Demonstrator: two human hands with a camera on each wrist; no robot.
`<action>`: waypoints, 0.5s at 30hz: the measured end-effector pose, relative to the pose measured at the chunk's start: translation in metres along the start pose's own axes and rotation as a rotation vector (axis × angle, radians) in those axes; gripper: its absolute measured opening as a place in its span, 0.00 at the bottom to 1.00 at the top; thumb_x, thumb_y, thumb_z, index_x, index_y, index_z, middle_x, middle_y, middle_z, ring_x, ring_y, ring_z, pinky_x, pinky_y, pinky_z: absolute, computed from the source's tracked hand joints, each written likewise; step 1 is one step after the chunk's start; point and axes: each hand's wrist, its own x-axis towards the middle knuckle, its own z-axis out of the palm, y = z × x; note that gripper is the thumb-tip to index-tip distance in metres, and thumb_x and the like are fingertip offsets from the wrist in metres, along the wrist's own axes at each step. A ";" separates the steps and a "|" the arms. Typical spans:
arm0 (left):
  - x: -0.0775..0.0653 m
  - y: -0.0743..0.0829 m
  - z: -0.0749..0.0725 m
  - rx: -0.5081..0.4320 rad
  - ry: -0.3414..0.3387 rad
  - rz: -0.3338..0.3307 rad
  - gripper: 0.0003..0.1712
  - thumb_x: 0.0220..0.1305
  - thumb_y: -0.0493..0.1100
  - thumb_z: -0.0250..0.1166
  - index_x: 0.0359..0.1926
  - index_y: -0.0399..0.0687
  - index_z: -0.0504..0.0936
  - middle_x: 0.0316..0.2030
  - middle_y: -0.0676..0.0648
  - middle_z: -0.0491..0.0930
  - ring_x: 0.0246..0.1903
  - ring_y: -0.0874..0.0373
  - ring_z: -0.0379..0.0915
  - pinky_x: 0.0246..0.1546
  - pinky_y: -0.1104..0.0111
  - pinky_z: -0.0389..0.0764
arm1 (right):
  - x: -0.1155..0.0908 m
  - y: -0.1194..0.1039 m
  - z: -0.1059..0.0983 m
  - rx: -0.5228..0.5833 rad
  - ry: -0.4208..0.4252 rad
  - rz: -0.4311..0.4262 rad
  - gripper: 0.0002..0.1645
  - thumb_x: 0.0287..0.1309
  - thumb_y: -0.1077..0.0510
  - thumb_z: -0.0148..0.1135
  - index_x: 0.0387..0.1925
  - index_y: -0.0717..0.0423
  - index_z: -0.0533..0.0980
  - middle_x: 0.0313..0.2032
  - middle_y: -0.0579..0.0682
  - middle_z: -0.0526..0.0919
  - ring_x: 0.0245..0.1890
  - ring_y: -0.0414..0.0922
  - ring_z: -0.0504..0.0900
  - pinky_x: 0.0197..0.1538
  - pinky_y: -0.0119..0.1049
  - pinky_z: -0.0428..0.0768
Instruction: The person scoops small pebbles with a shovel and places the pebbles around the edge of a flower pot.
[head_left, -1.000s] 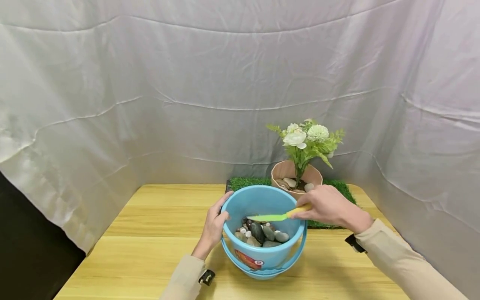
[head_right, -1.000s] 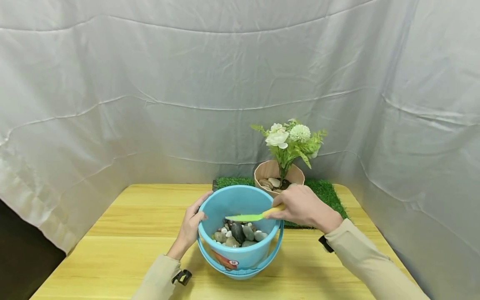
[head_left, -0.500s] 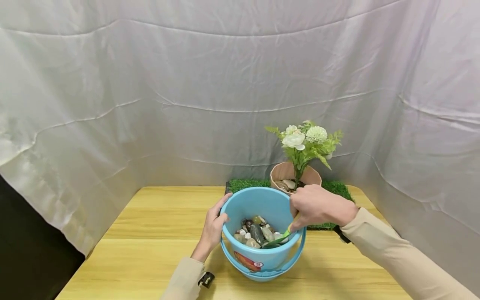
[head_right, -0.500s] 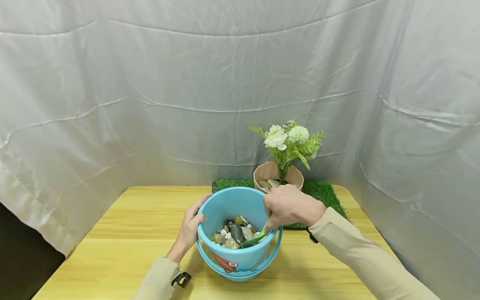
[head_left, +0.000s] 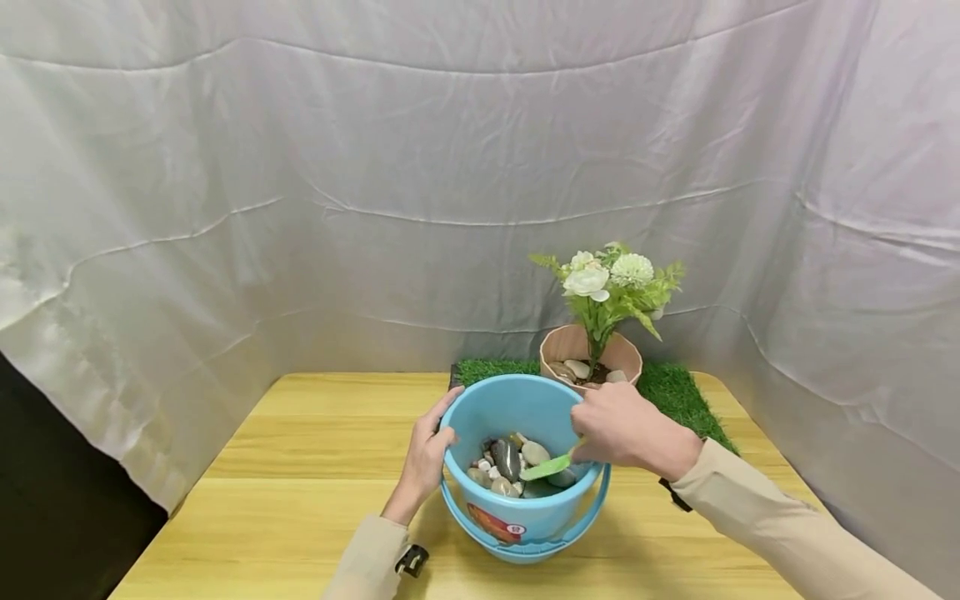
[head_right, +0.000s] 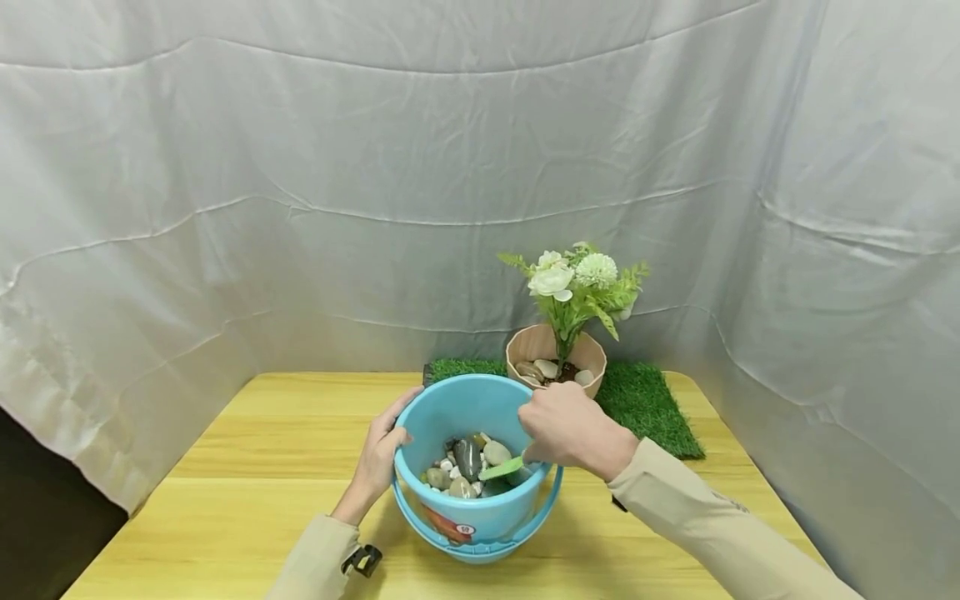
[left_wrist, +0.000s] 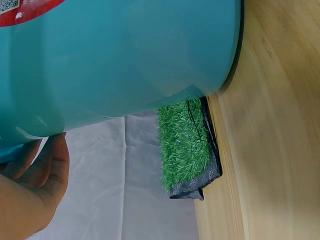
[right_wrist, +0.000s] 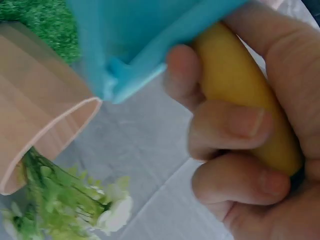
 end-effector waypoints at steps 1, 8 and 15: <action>0.000 0.000 0.000 -0.001 -0.001 -0.002 0.37 0.46 0.33 0.45 0.63 0.49 0.66 0.55 0.46 0.71 0.46 0.51 0.71 0.40 0.63 0.71 | -0.001 0.001 0.002 0.005 0.000 0.003 0.35 0.31 0.42 0.69 0.04 0.42 0.50 0.11 0.38 0.42 0.10 0.35 0.49 0.13 0.31 0.49; -0.001 -0.001 -0.001 0.009 -0.003 0.004 0.36 0.47 0.33 0.44 0.63 0.51 0.66 0.56 0.46 0.70 0.43 0.51 0.70 0.38 0.65 0.69 | 0.000 0.011 0.008 -0.006 0.021 -0.026 0.33 0.35 0.44 0.67 0.04 0.42 0.50 0.11 0.38 0.42 0.11 0.36 0.45 0.16 0.31 0.45; -0.001 -0.002 0.000 0.008 -0.005 0.012 0.36 0.48 0.32 0.44 0.63 0.49 0.66 0.56 0.47 0.70 0.44 0.51 0.70 0.39 0.64 0.69 | 0.006 0.008 0.008 -0.002 0.002 -0.069 0.33 0.31 0.45 0.70 0.06 0.42 0.50 0.11 0.38 0.44 0.13 0.37 0.47 0.16 0.32 0.47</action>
